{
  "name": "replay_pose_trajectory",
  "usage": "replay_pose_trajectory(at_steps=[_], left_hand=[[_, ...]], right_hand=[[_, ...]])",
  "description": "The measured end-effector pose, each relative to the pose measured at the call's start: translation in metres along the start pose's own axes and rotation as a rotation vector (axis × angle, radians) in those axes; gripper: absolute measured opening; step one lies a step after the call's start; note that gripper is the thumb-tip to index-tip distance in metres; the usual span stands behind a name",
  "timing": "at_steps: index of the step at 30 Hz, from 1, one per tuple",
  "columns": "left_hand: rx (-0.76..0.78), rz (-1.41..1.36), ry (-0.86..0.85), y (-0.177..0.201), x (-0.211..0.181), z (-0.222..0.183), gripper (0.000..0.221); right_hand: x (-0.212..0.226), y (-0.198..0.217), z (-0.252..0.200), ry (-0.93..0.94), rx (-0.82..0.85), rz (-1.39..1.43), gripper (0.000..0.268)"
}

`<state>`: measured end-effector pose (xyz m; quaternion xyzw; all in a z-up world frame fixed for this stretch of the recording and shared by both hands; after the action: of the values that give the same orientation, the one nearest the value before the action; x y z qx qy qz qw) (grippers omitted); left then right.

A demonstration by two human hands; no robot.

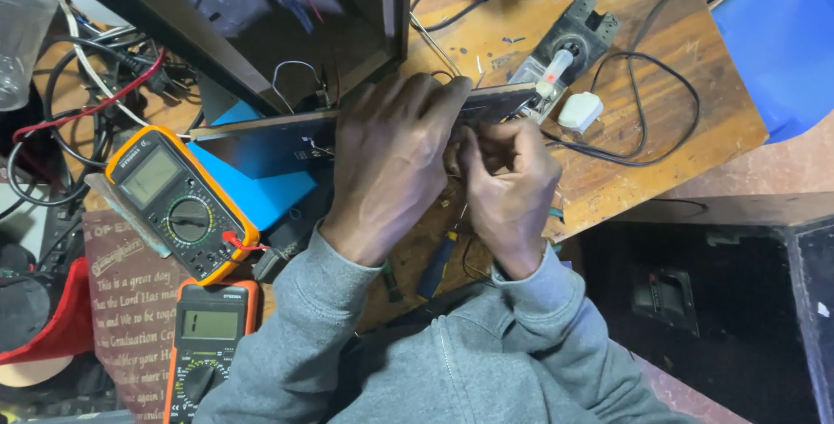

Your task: Preparing wires by stripping insulation and twisting them, then manipulating a circuit board for repair.

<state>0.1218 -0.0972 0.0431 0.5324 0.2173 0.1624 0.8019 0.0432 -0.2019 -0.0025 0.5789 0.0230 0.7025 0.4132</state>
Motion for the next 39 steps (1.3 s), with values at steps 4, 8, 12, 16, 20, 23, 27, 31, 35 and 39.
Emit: replay_pose_trajectory(at_steps=[4,8,12,16,20,23,27,31,35,39], left_hand=[[-0.012,-0.021,0.002,0.000,0.001,-0.001,0.044],[-0.013,-0.044,-0.001,0.003,-0.001,-0.001,0.041],[-0.017,-0.052,-0.003,-0.001,0.000,-0.001,0.045],[-0.025,-0.048,-0.002,0.002,0.001,0.000,0.042],[0.006,-0.067,0.000,0.000,0.000,0.000,0.049],[0.005,-0.080,0.001,-0.001,-0.001,-0.001,0.051],[-0.005,-0.067,0.007,-0.001,0.002,0.001,0.046],[-0.001,-0.054,0.010,0.000,0.001,0.002,0.034],[-0.027,-0.097,0.007,0.005,-0.002,0.003,0.041],[-0.044,-0.049,0.035,0.006,-0.004,0.005,0.036]], right_hand=[[-0.002,-0.001,0.000,-0.037,-0.014,0.067,0.018],[0.003,0.000,-0.004,0.005,-0.077,0.017,0.014],[0.008,-0.004,-0.005,0.133,-0.030,-0.134,0.017],[0.008,0.004,0.003,0.153,0.055,-0.144,0.020],[0.006,0.010,0.011,0.009,0.154,0.013,0.018],[0.008,0.011,0.012,-0.011,0.133,0.009,0.017],[0.006,0.006,0.009,0.022,0.066,0.028,0.014],[0.013,0.009,0.013,0.016,0.109,0.013,0.013],[0.020,0.014,0.022,0.035,0.220,-0.128,0.013],[0.021,0.009,0.022,0.018,0.199,-0.234,0.006]])
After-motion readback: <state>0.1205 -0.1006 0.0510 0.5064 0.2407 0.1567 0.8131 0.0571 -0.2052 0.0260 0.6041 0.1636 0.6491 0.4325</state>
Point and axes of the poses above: each hand's wrist, its own z-axis towards the middle knuckle, its own y-axis out of the back of the hand, x = y × z, the point moved 6 cm from there along z, towards the middle knuckle, and after that the axes turned 13 degrees about x, right-handed, at the moved point
